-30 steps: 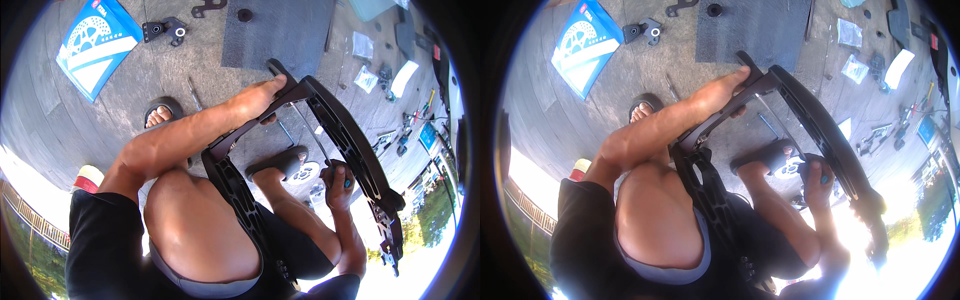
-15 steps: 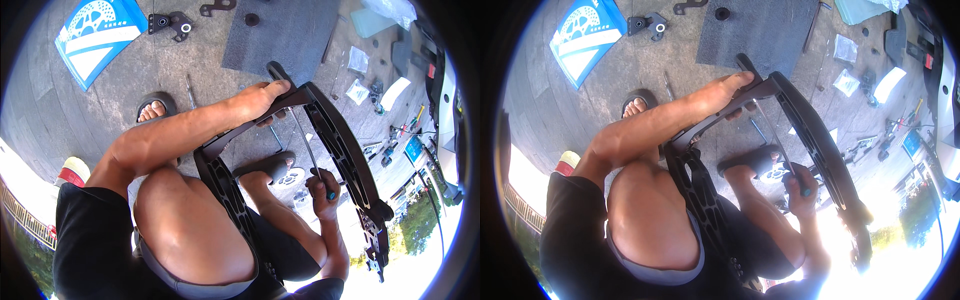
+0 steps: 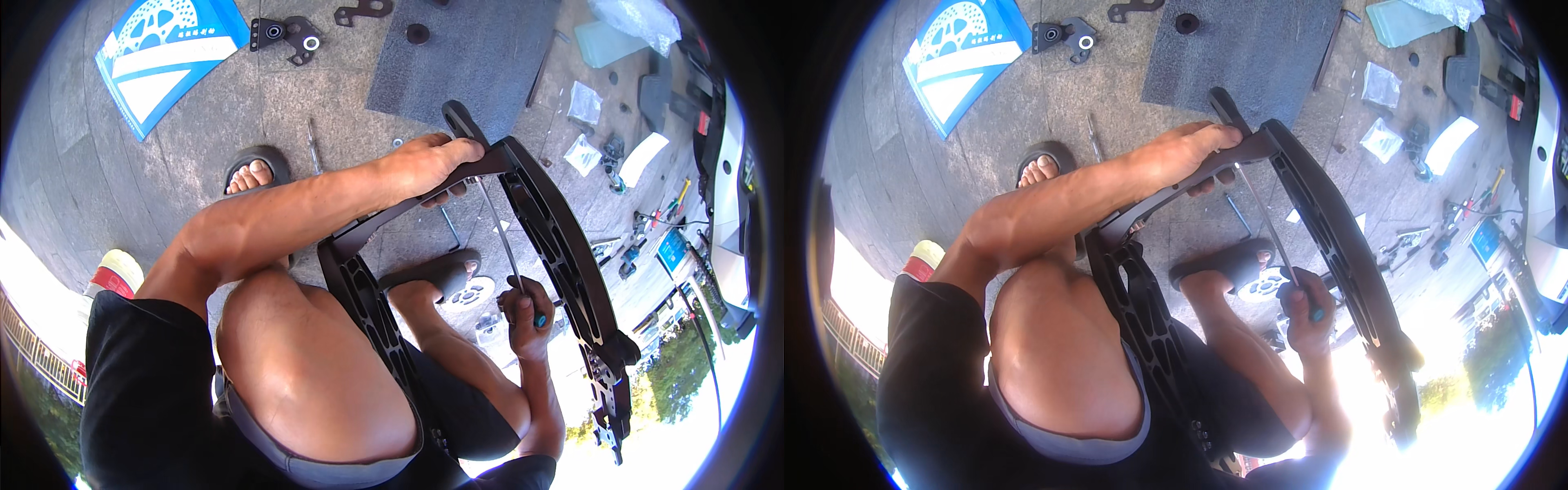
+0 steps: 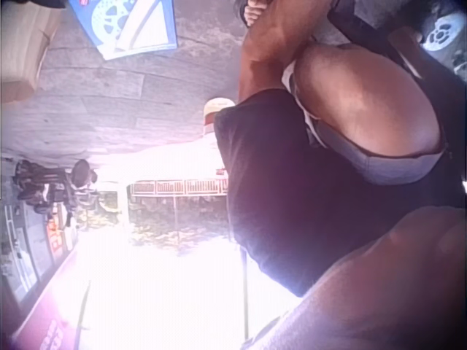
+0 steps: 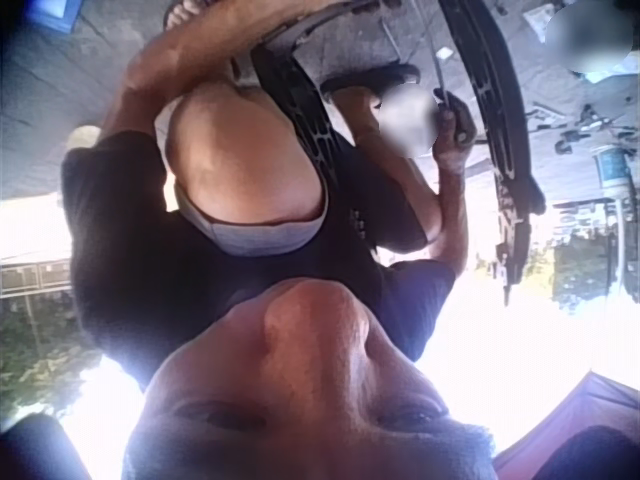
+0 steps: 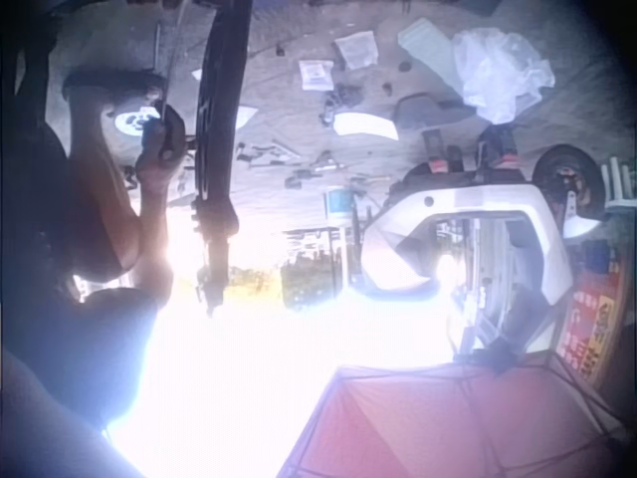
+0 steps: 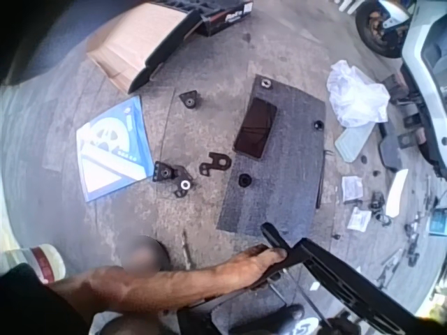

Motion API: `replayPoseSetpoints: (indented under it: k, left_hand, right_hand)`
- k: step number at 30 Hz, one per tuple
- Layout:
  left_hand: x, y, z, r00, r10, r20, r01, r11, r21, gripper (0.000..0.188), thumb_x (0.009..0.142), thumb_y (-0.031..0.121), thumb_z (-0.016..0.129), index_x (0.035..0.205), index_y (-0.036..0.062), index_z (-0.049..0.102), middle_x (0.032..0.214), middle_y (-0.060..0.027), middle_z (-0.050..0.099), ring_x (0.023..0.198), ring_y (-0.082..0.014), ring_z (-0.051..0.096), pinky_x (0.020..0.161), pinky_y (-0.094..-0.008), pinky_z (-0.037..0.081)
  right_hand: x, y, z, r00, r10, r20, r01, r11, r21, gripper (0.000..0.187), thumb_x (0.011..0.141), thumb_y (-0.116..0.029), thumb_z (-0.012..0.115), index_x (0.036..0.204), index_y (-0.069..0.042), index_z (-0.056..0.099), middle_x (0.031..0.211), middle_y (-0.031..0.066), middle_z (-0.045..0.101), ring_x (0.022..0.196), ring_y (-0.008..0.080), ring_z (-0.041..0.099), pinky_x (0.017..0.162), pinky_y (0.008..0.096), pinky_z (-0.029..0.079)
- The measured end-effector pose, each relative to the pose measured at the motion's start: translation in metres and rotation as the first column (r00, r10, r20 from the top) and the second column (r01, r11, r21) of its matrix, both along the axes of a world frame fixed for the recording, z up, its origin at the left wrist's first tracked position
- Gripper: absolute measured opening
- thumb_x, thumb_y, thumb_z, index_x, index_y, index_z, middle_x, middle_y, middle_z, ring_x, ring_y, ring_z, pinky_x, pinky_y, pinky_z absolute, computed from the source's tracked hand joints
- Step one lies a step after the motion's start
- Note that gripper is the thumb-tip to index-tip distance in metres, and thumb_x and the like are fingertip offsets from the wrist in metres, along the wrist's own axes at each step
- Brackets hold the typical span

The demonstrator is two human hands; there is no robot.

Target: The person assembles a black motorcycle swingarm by inserting bolts and tightening them with a screwdriver and an Allen key. The person holds the swingarm, aligns holes, and secures multiple fasteners while squatting on the floor.

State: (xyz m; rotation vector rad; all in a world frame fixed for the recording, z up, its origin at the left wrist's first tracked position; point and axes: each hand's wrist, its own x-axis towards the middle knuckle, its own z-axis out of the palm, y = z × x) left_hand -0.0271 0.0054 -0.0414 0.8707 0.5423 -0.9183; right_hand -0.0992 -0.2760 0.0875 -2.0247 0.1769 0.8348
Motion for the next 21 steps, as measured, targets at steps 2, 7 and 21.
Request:
replayPoseSetpoints:
  k: [2, 7, 21]
  left_hand:
    - [0.0, 0.001, 0.001, 1.0, 0.014, -0.018, -0.014, 1.0, -0.017, 0.046, 0.093, 0.042, 0.049, 0.109, 0.0002, 0.058, 0.076, -0.0097, 0.062, 0.055, -0.0124, 0.054, 0.048, -0.0266, 0.044]
    - [-0.002, 0.008, 0.003, 0.999, 0.037, -0.012, -0.038, 0.99, -0.135, 0.047, 0.094, 0.041, 0.044, 0.112, 0.0009, 0.058, 0.081, -0.0097, 0.063, 0.058, -0.0129, 0.054, 0.052, -0.0274, 0.045]
    - [-0.009, 0.007, 0.012, 0.984, 0.057, 0.167, -0.051, 0.998, -0.039, 0.055, 0.097, 0.053, 0.046, 0.117, 0.0033, 0.059, 0.078, -0.0036, 0.061, 0.061, -0.0093, 0.054, 0.053, -0.0243, 0.044]
  right_hand:
    - [0.0, 0.001, 0.001, 1.0, 0.019, 0.005, -0.019, 1.0, 0.002, 0.044, 0.098, -0.038, 0.052, 0.112, 0.003, 0.059, 0.071, 0.0004, 0.058, 0.055, 0.0035, 0.042, 0.048, 0.021, 0.031]
    - [0.0, 0.003, 0.002, 0.998, 0.05, 0.032, -0.05, 0.999, 0.004, 0.043, 0.098, -0.037, 0.051, 0.112, 0.003, 0.059, 0.071, 0.0004, 0.058, 0.054, 0.0037, 0.041, 0.048, 0.0212, 0.03]
    - [0.0, 0.005, 0.005, 0.984, 0.069, 0.163, -0.062, 0.997, -0.049, 0.046, 0.098, -0.04, 0.051, 0.109, 0.004, 0.06, 0.067, 0.0024, 0.059, 0.053, 0.0053, 0.044, 0.048, 0.0221, 0.032]
